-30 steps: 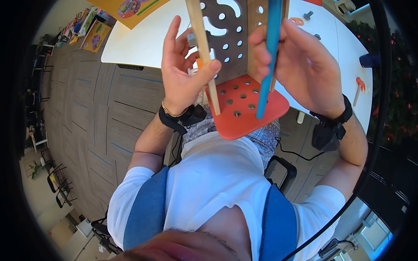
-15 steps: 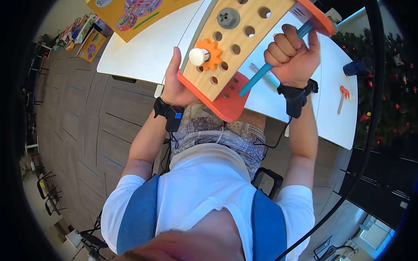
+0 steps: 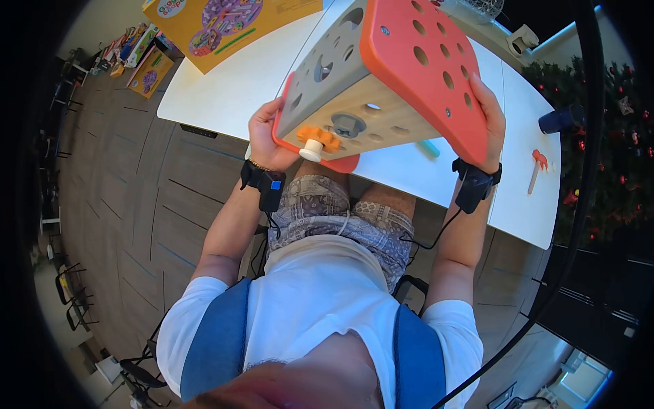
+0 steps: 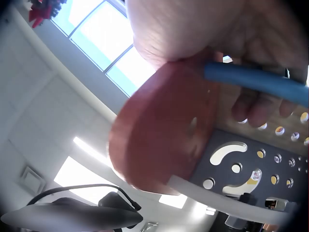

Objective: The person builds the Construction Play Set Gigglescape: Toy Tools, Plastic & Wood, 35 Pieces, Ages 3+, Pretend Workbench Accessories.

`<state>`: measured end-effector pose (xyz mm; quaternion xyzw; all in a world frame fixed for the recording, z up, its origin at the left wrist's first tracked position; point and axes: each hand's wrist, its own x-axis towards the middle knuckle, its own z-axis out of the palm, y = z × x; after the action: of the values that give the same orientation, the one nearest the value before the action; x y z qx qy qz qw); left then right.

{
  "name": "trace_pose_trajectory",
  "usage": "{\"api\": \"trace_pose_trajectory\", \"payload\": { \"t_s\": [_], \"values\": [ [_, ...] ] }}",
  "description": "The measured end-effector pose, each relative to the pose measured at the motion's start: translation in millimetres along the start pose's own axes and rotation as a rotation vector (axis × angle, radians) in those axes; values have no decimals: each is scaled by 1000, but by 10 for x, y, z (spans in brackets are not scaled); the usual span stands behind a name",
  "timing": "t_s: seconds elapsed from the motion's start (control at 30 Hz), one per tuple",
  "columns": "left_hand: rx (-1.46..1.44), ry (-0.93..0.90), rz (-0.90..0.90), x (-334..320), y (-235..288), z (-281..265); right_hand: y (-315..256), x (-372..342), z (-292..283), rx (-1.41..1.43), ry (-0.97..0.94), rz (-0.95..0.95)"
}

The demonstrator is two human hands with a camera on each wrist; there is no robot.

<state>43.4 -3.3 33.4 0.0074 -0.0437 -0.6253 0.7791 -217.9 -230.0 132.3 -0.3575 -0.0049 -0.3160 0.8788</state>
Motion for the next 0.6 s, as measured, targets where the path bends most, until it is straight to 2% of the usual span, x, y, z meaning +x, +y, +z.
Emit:
{"api": "trace_pose_trajectory", "payload": {
  "t_s": [0.07,0.1,0.13,0.2,0.23,0.27,0.33,0.4,0.47,0.53,0.6],
  "values": [
    [163,171,140,-44,65,181,-13,13,64,-581,188,46],
    [291,299,252,-34,62,347,75,101,231,-730,135,0],
    [296,303,247,-29,99,402,168,136,185,-725,141,-1],
    [497,294,403,-50,241,450,386,175,74,-998,195,-33],
    [493,183,415,-84,303,449,490,186,126,-1027,228,38],
    [500,188,420,-107,329,465,554,206,117,-1019,224,40],
    [543,201,485,-156,379,562,738,251,16,-893,233,250],
    [653,280,496,-175,475,548,1016,321,-399,-786,258,254],
    [759,356,501,-198,574,535,1276,342,-833,-901,126,130],
    [765,407,473,-227,660,533,1395,365,-763,-817,155,188],
    [793,407,495,-231,667,568,1591,367,-976,-922,38,182]
  ]
}}
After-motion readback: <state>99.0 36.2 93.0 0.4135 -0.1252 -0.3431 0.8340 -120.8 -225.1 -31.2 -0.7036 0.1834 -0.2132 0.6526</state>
